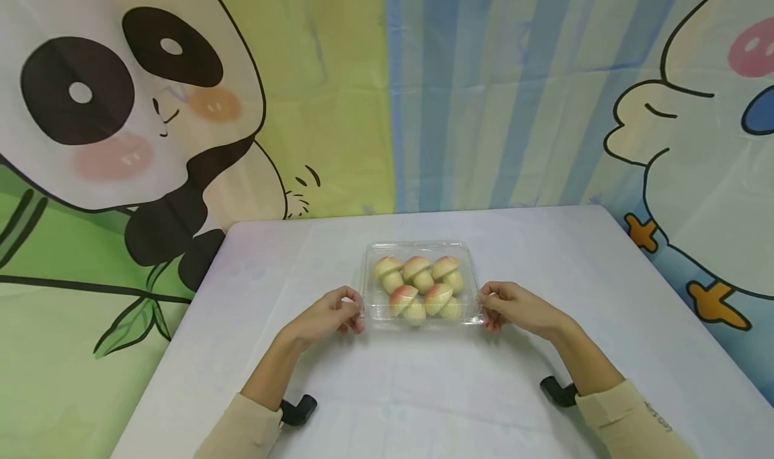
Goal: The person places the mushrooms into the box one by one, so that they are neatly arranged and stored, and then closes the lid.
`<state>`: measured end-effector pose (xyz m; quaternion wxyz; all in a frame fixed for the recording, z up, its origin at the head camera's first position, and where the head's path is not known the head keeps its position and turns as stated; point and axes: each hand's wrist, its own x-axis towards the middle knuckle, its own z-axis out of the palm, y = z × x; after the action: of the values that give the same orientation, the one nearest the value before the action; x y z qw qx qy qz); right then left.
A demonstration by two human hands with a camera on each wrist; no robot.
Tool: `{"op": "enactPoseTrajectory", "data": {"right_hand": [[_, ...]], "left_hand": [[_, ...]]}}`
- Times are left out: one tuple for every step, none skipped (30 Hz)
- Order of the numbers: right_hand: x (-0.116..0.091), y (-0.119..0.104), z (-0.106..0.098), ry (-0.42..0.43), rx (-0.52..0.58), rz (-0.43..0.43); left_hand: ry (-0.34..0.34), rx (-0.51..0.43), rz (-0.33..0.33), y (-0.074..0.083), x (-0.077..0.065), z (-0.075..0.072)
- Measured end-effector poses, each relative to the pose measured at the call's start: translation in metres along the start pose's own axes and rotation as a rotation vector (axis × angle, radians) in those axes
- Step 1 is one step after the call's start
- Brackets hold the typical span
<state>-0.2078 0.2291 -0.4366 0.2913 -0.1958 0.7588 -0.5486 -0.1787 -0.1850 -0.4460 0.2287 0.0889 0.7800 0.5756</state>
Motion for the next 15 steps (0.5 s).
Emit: {"op": "enactPoseTrajectory", "data": {"right_hand": [[-0.0003,0.0003,0.0001,0.001,0.005,-0.001],[-0.0005,0.0005,0.0005,0.003,0.006,-0.001],[-0.0005,0.0012,0.0009,0.004,0.007,0.002],[-0.0003,0.0017,0.0018,0.003,0.005,0.006],[0.0003,0.0017,0.0029,0.001,0.003,0.008],[0.0013,0.0015,0.0042,-0.001,-0.001,0.007],[0.0025,0.0012,0.0053,-0.002,-0.006,0.006],[0.0039,0.0005,0.0063,-0.001,-0.012,0.004],[0.0053,-0.0003,0.0070,-0.001,-0.016,0.004],[0.0065,-0.0014,0.0074,0.001,-0.019,0.004],[0.0074,-0.0023,0.0072,0.006,-0.022,0.003],[0.0077,-0.0032,0.0068,0.010,-0.023,0.005],[0.0076,-0.0039,0.0061,0.013,-0.022,0.008],[0.0070,-0.0045,0.0053,0.013,-0.021,0.013],[0.0064,-0.0049,0.0044,0.010,-0.022,0.014]], "left_hand": [[-0.001,0.002,0.002,0.0001,0.0000,0.0008],[-0.003,0.009,0.007,0.0004,-0.0003,0.0016],[-0.007,0.016,0.012,0.0003,-0.0007,0.0022],[-0.008,0.023,0.011,0.0003,-0.0013,0.0028],[-0.005,0.028,0.009,0.0010,-0.0024,0.0032],[-0.001,0.035,0.008,0.0018,-0.0035,0.0033],[0.004,0.041,0.007,0.0027,-0.0046,0.0032],[0.011,0.048,0.006,0.0034,-0.0054,0.0029],[0.020,0.053,0.006,0.0038,-0.0057,0.0026],[0.028,0.057,0.007,0.0045,-0.0058,0.0024],[0.033,0.060,0.011,0.0051,-0.0055,0.0023],[0.035,0.057,0.018,0.0055,-0.0047,0.0024],[0.034,0.054,0.024,0.0058,-0.0039,0.0029],[0.032,0.050,0.029,0.0056,-0.0027,0.0035],[0.027,0.047,0.035,0.0053,-0.0016,0.0042]]}}
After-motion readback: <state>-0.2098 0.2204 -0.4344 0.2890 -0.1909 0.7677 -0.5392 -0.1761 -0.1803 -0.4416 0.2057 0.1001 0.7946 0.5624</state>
